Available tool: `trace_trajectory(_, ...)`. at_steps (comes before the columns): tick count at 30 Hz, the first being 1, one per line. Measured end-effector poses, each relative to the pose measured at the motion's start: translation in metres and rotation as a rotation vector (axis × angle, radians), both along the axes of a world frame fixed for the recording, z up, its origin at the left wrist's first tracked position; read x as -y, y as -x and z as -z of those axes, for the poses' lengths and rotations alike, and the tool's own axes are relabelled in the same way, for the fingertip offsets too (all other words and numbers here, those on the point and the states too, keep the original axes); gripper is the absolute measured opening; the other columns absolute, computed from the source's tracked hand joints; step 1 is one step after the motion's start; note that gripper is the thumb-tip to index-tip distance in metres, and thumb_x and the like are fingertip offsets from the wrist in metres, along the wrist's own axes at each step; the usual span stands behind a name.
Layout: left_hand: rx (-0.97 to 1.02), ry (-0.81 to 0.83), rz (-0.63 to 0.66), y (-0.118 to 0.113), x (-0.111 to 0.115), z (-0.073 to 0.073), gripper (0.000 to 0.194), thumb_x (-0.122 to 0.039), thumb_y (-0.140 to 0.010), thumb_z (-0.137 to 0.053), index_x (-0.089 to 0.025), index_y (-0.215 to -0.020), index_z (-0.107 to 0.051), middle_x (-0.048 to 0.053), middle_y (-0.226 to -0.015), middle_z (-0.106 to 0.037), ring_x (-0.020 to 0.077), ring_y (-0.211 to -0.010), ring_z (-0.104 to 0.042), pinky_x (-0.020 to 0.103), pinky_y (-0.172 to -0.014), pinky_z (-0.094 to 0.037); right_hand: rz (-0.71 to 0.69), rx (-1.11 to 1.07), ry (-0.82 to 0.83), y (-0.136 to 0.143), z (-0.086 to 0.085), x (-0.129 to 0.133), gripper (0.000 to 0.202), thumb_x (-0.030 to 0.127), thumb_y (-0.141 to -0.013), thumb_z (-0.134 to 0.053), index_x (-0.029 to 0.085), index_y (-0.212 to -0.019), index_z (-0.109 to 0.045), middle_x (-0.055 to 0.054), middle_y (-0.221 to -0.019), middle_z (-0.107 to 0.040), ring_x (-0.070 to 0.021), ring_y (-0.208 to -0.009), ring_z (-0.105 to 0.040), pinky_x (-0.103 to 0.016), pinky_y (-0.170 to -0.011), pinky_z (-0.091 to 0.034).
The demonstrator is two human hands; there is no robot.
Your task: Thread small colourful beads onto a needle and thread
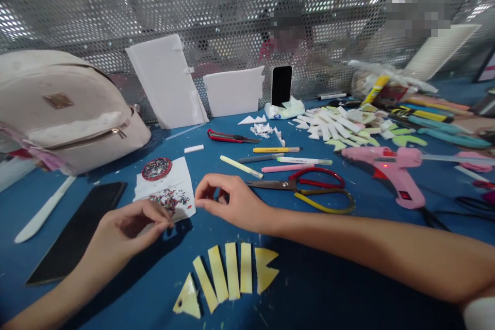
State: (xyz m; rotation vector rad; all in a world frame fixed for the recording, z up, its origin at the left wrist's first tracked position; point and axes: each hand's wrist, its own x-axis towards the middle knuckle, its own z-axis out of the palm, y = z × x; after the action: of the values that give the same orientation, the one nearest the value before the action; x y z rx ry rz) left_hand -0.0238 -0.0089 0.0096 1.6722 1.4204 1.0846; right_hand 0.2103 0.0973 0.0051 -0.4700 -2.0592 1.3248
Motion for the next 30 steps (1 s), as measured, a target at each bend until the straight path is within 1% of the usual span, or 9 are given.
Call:
trace_trajectory(2, 0.071, 0.015, -0.008, -0.007, 0.005, 0.008, 0.013, -0.022, -0.087, -0.072, -0.020, -0.075, -0.068, 0.003, -0.077, -0.076, 0.0164, -0.076, -0.072, 0.026, -0.072, -0.058, 0.006, -0.035, -0.016, 0.000, 0.001, 0.000, 0.012, 0.026, -0.095, -0.064, 0.016, -0.088, -0.065, -0.001, -0.085, -0.062, -0.0087, -0.067, -0.052, -0.020, -0.055, -0.039)
trace_trajectory(5, 0.089, 0.031, -0.046, -0.012, 0.008, 0.014, 0.011, -0.020, -0.086, -0.074, -0.020, -0.078, -0.066, 0.002, -0.077, -0.073, 0.0156, -0.073, -0.070, 0.024, -0.066, -0.056, 0.010, -0.088, -0.043, -0.001, 0.003, 0.001, 0.010, 0.023, -0.094, -0.064, 0.016, -0.087, -0.065, -0.001, -0.085, -0.062, -0.0087, -0.069, -0.053, -0.020, -0.055, -0.038)
trace_trajectory(7, 0.089, 0.033, -0.061, -0.014, 0.009, 0.014, 0.011, -0.020, -0.085, -0.075, -0.020, -0.082, -0.064, 0.001, -0.076, -0.070, 0.0140, -0.068, -0.067, 0.022, -0.062, -0.053, 0.014, -0.109, -0.061, -0.001, 0.003, 0.002, 0.008, 0.021, -0.094, -0.065, 0.017, -0.087, -0.065, 0.000, -0.085, -0.062, -0.0084, -0.069, -0.053, -0.020, -0.055, -0.038)
trace_trajectory(10, 0.107, 0.041, -0.089, -0.016, 0.009, 0.013, 0.013, -0.019, -0.084, -0.075, -0.021, -0.087, -0.063, 0.000, -0.075, -0.067, 0.0130, -0.067, -0.063, 0.022, -0.060, -0.051, 0.027, -0.131, -0.076, -0.002, 0.003, 0.002, 0.007, 0.020, -0.093, -0.065, 0.017, -0.087, -0.065, 0.000, -0.084, -0.062, -0.0084, -0.068, -0.052, -0.021, -0.055, -0.038)
trace_trajectory(13, 0.131, 0.061, -0.106, -0.016, 0.010, 0.014, 0.014, -0.020, -0.083, -0.075, -0.021, -0.089, -0.063, 0.000, -0.075, -0.067, 0.0139, -0.069, -0.063, 0.023, -0.062, -0.051, 0.029, -0.147, -0.074, -0.002, 0.003, 0.002, 0.006, 0.019, -0.093, -0.065, 0.017, -0.087, -0.065, -0.001, -0.084, -0.062, -0.0089, -0.068, -0.053, -0.022, -0.056, -0.039)
trace_trajectory(18, 0.115, 0.096, -0.061, -0.012, 0.009, 0.016, 0.017, -0.023, -0.083, -0.078, -0.022, -0.091, -0.062, -0.001, -0.076, -0.069, 0.0135, -0.068, -0.061, 0.022, -0.062, -0.050, 0.034, -0.145, -0.061, -0.001, 0.003, 0.001, 0.006, 0.018, -0.093, -0.065, 0.017, -0.088, -0.065, -0.001, -0.084, -0.062, -0.0094, -0.070, -0.054, -0.022, -0.056, -0.039)
trace_trajectory(23, 0.151, 0.170, -0.105, -0.013, 0.008, 0.014, 0.020, -0.025, -0.081, -0.080, -0.022, -0.089, -0.062, -0.001, -0.075, -0.069, 0.0138, -0.070, -0.061, 0.022, -0.065, -0.049, 0.030, -0.161, -0.060, 0.000, 0.005, 0.001, 0.006, 0.018, -0.093, -0.065, 0.016, -0.088, -0.065, -0.001, -0.083, -0.062, -0.0088, -0.069, -0.054, -0.021, -0.055, -0.038)
trace_trajectory(30, 0.160, 0.163, -0.083, -0.013, 0.008, 0.014, 0.017, -0.025, -0.082, -0.079, -0.023, -0.089, -0.063, -0.001, -0.077, -0.069, 0.0142, -0.072, -0.063, 0.022, -0.065, -0.049, 0.035, -0.171, -0.068, 0.000, 0.004, 0.001, 0.007, 0.019, -0.094, -0.065, 0.016, -0.088, -0.065, -0.001, -0.083, -0.062, -0.0089, -0.070, -0.055, -0.021, -0.056, -0.039)
